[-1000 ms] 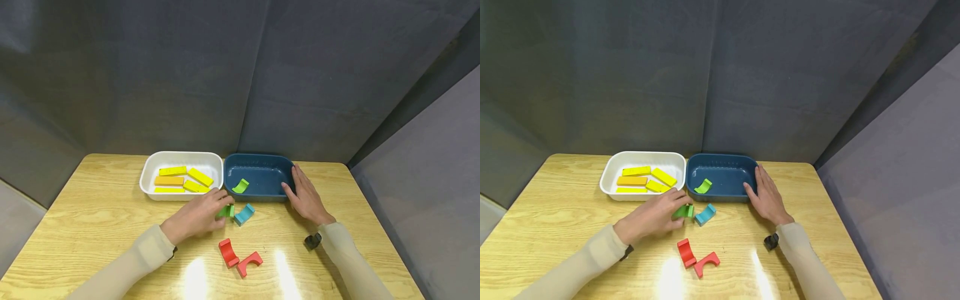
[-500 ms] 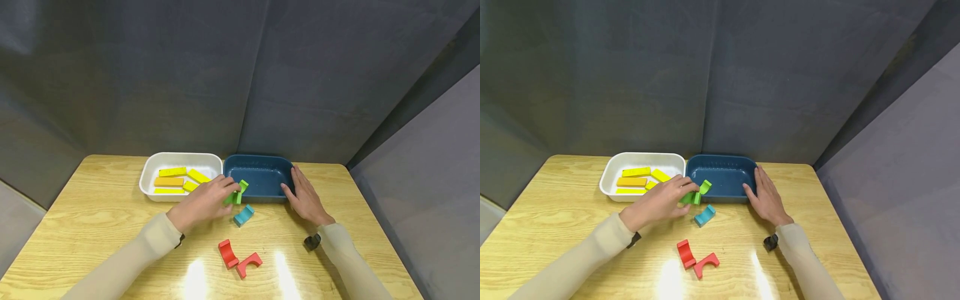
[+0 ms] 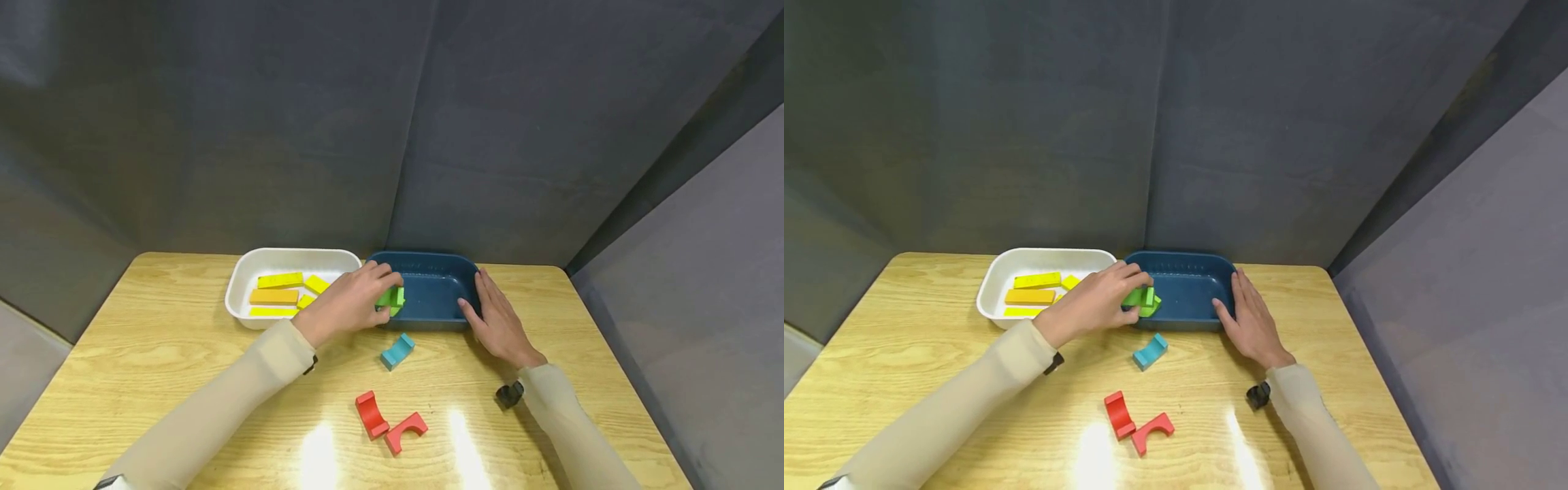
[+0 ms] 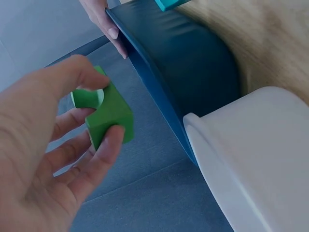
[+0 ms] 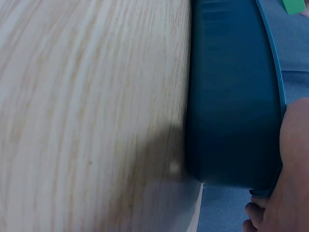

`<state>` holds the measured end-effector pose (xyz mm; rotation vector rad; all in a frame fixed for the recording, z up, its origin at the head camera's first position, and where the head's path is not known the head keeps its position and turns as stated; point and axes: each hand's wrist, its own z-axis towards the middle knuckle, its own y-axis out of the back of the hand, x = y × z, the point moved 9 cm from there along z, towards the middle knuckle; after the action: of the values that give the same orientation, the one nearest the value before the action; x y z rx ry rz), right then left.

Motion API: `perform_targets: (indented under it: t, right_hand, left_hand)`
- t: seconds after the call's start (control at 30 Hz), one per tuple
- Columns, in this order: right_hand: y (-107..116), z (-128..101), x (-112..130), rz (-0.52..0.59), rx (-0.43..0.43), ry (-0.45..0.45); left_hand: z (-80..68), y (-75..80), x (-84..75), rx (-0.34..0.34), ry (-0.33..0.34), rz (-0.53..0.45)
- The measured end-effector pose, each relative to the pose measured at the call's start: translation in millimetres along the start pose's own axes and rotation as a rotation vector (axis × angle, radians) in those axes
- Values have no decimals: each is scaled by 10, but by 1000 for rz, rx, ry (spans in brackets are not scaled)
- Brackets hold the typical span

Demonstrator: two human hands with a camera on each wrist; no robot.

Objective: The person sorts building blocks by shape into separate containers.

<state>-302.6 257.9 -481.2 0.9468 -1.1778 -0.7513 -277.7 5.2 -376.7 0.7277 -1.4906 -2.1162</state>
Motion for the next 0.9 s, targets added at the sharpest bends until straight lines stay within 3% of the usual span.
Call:
perform_targets:
  t: [0.57,0.9]
  right_hand:
    - [-18,5,-14,5,-5,2]
    - [-27,-14,5,8,0,-2]
  left_hand:
    - [451,-204,223,89,81,-22]
    - [571,-374,373,134,144,-24]
